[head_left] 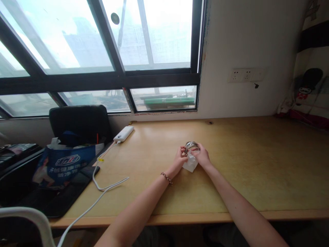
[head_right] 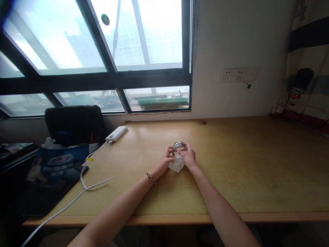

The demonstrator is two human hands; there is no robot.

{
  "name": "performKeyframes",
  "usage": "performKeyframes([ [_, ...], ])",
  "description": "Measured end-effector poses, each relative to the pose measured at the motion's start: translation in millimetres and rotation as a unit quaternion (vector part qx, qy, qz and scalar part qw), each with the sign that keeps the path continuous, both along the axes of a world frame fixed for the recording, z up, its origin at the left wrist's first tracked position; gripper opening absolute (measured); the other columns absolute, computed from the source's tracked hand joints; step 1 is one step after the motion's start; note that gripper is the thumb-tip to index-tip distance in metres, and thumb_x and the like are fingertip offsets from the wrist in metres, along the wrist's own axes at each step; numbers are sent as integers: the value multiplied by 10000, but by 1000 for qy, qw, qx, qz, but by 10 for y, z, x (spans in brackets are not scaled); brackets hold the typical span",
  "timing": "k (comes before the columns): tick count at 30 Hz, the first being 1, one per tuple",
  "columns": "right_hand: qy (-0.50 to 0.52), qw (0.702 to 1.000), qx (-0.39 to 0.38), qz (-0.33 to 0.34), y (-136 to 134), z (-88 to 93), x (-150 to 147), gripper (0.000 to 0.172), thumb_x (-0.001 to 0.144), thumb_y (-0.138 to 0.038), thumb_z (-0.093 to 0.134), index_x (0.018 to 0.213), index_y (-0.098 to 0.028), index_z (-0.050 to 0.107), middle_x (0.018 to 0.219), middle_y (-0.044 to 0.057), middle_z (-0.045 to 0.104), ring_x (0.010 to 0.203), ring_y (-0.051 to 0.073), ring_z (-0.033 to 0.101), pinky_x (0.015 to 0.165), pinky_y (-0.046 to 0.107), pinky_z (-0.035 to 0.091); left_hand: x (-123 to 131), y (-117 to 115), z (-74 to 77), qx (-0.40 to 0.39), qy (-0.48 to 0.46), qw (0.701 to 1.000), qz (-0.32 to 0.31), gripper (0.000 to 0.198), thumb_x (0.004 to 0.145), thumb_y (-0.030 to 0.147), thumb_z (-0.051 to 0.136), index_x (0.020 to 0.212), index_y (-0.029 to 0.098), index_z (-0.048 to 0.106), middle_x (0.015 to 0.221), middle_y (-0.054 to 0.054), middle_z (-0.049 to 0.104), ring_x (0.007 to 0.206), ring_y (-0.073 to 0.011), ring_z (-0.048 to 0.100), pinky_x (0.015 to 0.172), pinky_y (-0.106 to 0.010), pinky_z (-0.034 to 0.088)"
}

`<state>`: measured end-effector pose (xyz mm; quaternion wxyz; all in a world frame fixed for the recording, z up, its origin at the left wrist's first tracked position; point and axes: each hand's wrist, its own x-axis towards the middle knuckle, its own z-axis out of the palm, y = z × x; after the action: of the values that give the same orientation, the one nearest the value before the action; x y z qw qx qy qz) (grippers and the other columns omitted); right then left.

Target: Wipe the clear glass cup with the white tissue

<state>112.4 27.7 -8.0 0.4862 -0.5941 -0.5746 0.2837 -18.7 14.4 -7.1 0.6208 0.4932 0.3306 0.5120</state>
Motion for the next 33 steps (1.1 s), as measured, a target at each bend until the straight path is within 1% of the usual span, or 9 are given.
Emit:
performKeyframes([
  [5, 14, 997, -7, -70, 5, -48, -25, 786, 514, -318, 679, 1208, -162, 345, 742, 9, 615, 684, 196, 604, 632, 290, 467, 30, -63, 37, 8, 4, 1000, -17, 440, 586, 128, 630, 956, 184, 397, 955, -32, 521, 783, -146, 549, 678, -263, 434],
  [8, -7, 996, 3, -90, -6, -27, -38, 861, 510, -339, 682, 1252, -146, 289, 765, 29, 606, 679, 203, 601, 618, 295, 466, 49, -88, 34, 29, 7, 999, -21, 448, 615, 209, 676, 966, 181, 399, 992, -42, 515, 850, -157, 539, 731, -281, 431],
  [10, -24, 995, 17, -92, -13, -20, -39, 807, 534, -328, 669, 1236, -138, 319, 775, 43, 608, 696, 208, 598, 636, 305, 466, 58, -89, 30, 44, 10, 999, -15, 454, 621, 240, 686, 974, 178, 407, 1007, -49, 515, 891, -166, 527, 753, -283, 427],
  [17, -30, 996, 73, -43, -54, -14, -21, 360, 688, -150, 447, 1040, -196, 511, 816, 60, 640, 743, 189, 601, 666, 301, 459, 61, -42, 24, 52, 63, 996, 42, 390, 640, 292, 673, 935, 163, 455, 938, -66, 547, 839, -171, 533, 671, -256, 429],
  [22, 10, 994, 71, -85, -34, 8, -6, 236, 700, -208, 435, 904, -187, 552, 763, 48, 632, 691, 189, 581, 621, 295, 445, 62, -42, 61, 48, 21, 998, 24, 388, 698, 379, 613, 1006, 179, 488, 943, -58, 574, 799, -160, 547, 648, -236, 421],
  [26, 153, 978, 67, -121, 23, -13, -14, 232, 619, -231, 520, 844, -177, 532, 721, 18, 612, 652, 173, 561, 574, 270, 440, 72, -37, 106, -3, -40, 998, 38, 403, 762, 493, 476, 1008, 179, 530, 1005, -64, 575, 747, -148, 555, 632, -246, 422],
  [29, 239, 959, 92, -118, 27, -2, -6, 305, 581, -208, 552, 879, -173, 495, 733, 1, 593, 629, 148, 545, 544, 247, 431, 65, -37, 109, -6, 5, 993, 119, 368, 766, 500, 461, 894, 170, 562, 992, -65, 579, 718, -136, 547, 606, -234, 415],
  [31, 260, 952, 115, -115, 3, 35, 17, 366, 559, -182, 579, 906, -176, 461, 746, -12, 574, 615, 130, 532, 534, 232, 423, 56, -41, 94, -6, 71, 980, 184, 360, 767, 507, 456, 753, 162, 556, 807, -49, 598, 625, -118, 524, 551, -216, 391],
  [33, 252, 950, 144, -117, -38, 93, 41, 397, 555, -165, 599, 912, -184, 428, 753, -19, 559, 611, 119, 526, 541, 226, 421, 54, -51, 74, -39, 120, 975, 184, 435, 775, 544, 410, 595, 159, 500, 559, -21, 535, 488, -101, 473, 479, -209, 352],
])
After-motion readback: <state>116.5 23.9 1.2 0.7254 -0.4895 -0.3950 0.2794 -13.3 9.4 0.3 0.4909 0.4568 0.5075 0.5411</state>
